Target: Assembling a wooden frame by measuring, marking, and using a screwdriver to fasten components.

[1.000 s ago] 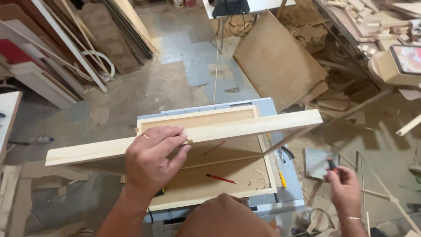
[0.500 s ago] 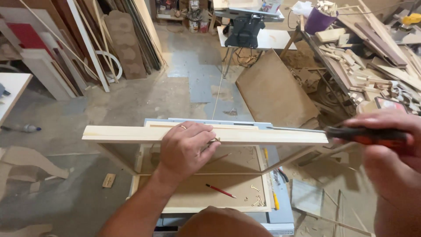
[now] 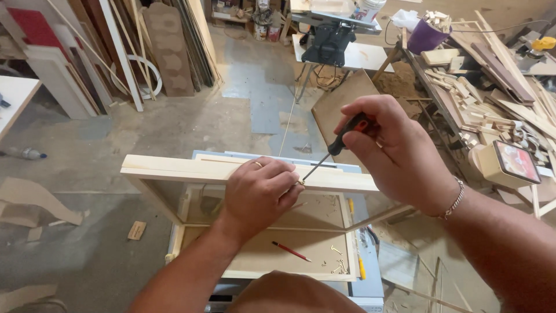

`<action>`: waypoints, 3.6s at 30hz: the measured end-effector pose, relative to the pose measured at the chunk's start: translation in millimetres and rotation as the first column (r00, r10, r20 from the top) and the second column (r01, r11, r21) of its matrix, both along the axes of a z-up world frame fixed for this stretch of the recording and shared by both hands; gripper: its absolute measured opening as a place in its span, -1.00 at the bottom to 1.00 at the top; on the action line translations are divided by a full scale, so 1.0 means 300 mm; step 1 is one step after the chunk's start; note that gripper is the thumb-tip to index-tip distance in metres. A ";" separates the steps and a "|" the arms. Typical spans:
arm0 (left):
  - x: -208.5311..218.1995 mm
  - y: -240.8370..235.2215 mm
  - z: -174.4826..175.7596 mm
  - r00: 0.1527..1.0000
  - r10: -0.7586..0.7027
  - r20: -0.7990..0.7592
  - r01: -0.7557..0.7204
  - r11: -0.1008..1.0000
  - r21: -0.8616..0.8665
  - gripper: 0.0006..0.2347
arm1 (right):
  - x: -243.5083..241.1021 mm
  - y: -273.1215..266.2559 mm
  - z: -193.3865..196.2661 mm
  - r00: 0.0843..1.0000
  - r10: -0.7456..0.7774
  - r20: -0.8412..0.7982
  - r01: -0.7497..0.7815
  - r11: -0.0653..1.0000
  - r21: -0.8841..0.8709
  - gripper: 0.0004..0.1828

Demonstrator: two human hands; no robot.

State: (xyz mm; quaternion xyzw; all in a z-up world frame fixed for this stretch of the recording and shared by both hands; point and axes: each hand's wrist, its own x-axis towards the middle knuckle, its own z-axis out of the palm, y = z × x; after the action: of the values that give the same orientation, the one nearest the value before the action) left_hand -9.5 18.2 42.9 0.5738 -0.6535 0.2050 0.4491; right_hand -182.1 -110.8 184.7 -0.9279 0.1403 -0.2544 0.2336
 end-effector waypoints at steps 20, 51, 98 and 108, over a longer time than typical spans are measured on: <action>0.006 -0.002 0.005 0.999 -0.033 -0.007 0.032 0.999 -0.017 -0.91 | 0.031 -0.015 0.011 0.999 0.017 -0.049 -0.017 1.000 -0.010 -0.74; 0.012 0.007 0.025 0.997 -0.070 -0.020 0.072 0.995 0.072 -0.95 | 0.142 -0.031 0.157 0.898 -0.016 -0.440 -0.140 0.937 -0.321 -0.82; 0.047 0.020 0.000 0.970 -0.172 0.172 0.177 0.984 -0.012 -0.89 | 0.154 0.004 0.218 0.790 -0.114 -0.602 -0.147 0.919 -0.367 -0.76; 0.045 0.022 0.006 0.969 -0.153 0.196 0.162 0.986 -0.032 -0.89 | 0.182 -0.007 0.264 0.610 -0.295 -0.735 -0.081 0.900 -0.428 -0.82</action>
State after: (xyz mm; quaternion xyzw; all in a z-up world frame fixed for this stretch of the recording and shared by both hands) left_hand 4.0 24.8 44.5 0.4866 -0.7325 0.2387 0.4119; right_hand -127.5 -112.9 263.9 -0.9612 0.2264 0.1396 -0.0729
